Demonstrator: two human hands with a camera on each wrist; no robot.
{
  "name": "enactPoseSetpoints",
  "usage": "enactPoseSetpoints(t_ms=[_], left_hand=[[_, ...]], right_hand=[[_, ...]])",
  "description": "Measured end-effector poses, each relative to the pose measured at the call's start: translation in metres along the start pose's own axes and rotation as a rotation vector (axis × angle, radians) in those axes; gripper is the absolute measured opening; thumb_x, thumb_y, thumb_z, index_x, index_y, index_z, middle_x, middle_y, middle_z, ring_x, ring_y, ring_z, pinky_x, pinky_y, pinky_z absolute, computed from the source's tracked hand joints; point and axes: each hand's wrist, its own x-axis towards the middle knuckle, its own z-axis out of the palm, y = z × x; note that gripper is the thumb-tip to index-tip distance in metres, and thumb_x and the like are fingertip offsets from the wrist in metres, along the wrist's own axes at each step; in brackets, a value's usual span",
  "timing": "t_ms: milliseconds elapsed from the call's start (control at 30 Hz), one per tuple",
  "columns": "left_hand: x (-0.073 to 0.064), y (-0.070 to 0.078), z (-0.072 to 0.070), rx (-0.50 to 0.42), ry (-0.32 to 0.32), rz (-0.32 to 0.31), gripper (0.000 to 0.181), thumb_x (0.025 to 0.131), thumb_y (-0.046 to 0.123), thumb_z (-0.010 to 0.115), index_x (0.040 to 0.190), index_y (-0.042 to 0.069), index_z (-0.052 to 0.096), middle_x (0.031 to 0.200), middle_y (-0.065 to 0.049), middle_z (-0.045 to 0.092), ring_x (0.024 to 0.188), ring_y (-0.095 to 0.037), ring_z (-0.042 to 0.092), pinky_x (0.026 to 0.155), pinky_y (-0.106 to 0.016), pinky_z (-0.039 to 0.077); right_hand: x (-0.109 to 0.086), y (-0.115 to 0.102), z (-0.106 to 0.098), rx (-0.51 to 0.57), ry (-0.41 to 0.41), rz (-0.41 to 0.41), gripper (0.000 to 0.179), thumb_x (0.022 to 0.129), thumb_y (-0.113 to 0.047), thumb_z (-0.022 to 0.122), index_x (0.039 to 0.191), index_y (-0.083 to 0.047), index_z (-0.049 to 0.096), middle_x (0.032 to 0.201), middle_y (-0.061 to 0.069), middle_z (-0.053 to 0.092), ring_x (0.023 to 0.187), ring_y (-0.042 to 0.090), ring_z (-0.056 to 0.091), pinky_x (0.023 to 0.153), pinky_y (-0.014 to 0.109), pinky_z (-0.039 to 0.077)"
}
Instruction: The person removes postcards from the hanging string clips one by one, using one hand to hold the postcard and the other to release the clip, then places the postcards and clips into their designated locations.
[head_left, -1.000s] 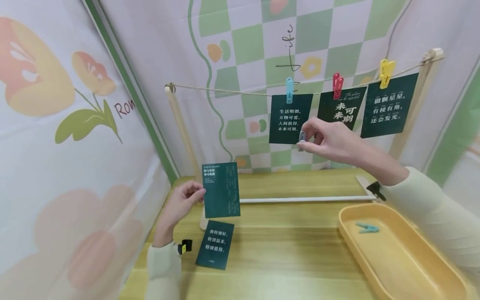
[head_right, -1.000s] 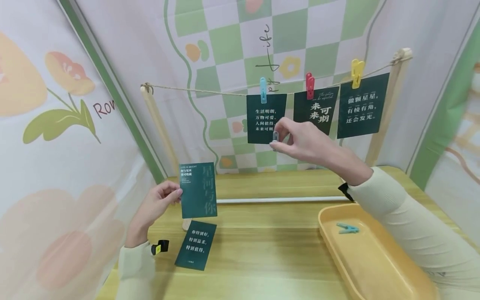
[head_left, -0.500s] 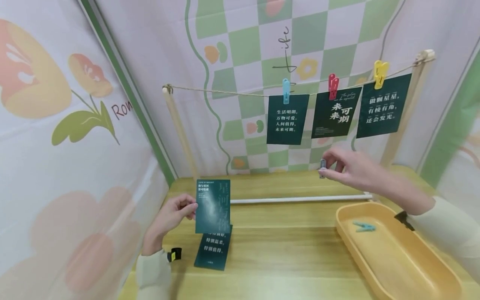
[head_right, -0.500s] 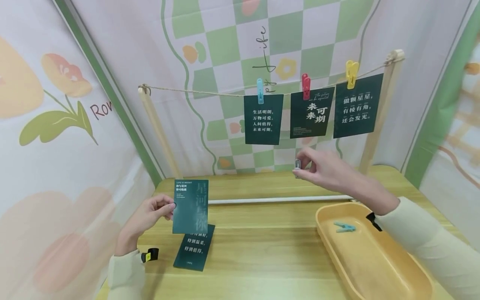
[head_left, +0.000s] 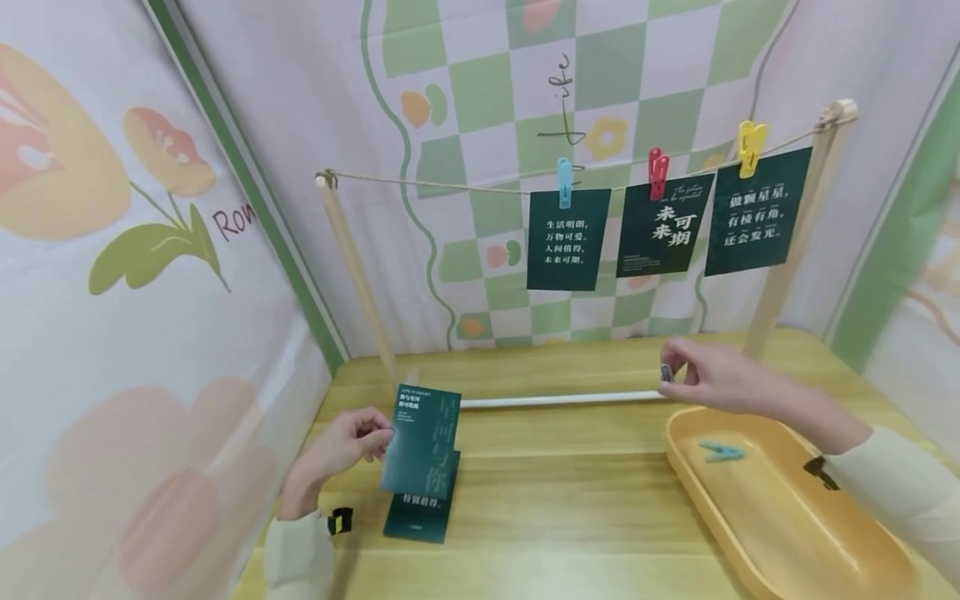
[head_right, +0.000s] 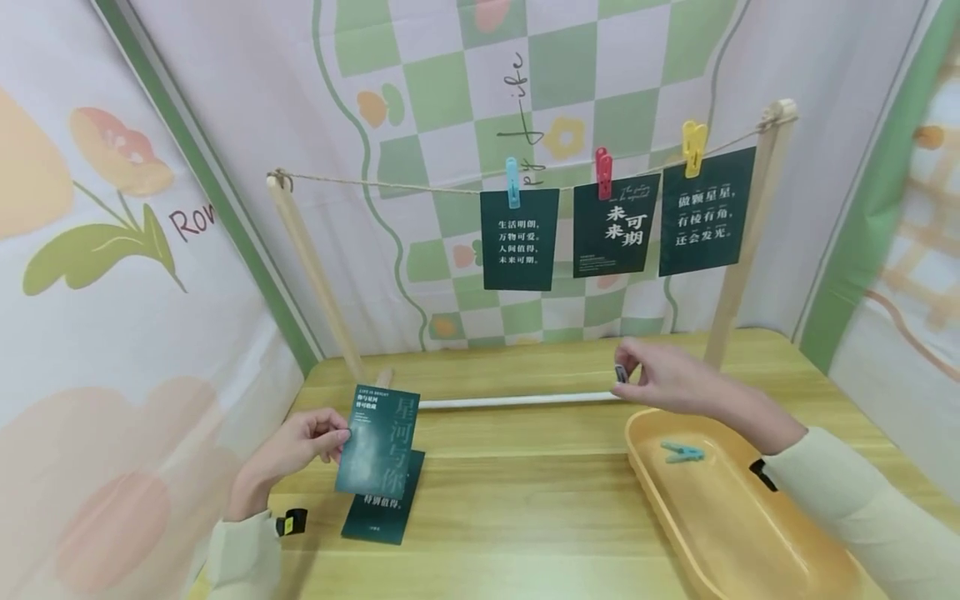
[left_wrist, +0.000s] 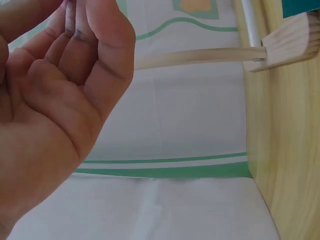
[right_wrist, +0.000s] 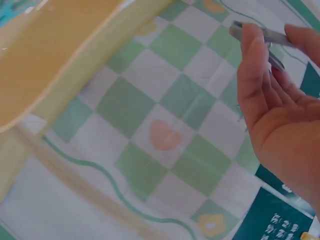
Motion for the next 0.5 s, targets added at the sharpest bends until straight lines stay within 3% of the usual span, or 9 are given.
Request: enactPoseSetpoints(t_ms=[200,367,500], left_hand=[[-0.007,-0.009,0.001,-0.037,-0.051,-0.043,0.014,0.097,0.01,0.06,0.095,-0.003,0.061,0.078,-0.018,0.065,0.065,-0.021,0.064,0.062,-0.037,0.058],[-0.011,-0.016,0.002,-0.077,-0.107,-0.091,0.015,0.096,0.008,0.06,0.094,-0.006,0.06,0.076,-0.015,0.066,0.065,-0.026,0.066,0.062,-0.038,0.059],[-0.011,-0.022,0.001,-0.104,-0.15,-0.124,0.016,0.097,0.008,0.059,0.096,-0.008,0.06,0.076,-0.011,0.067,0.067,-0.028,0.067,0.065,-0.046,0.059]], right_hand=[[-0.009,0.018,0.008,-0.001,-0.091,-0.045,0.025,0.083,-0.021,0.077,0.087,-0.015,0.053,0.077,-0.01,0.057,0.066,-0.004,0.049,0.056,0.02,0.047],[-0.021,0.033,0.017,0.098,-0.267,0.004,0.025,0.087,-0.02,0.074,0.089,-0.012,0.05,0.075,-0.008,0.057,0.058,-0.002,0.052,0.049,0.021,0.047],[-0.033,0.042,0.028,0.153,-0.417,0.082,0.027,0.086,-0.018,0.073,0.087,-0.011,0.048,0.069,-0.007,0.053,0.053,0.001,0.051,0.044,0.018,0.042]])
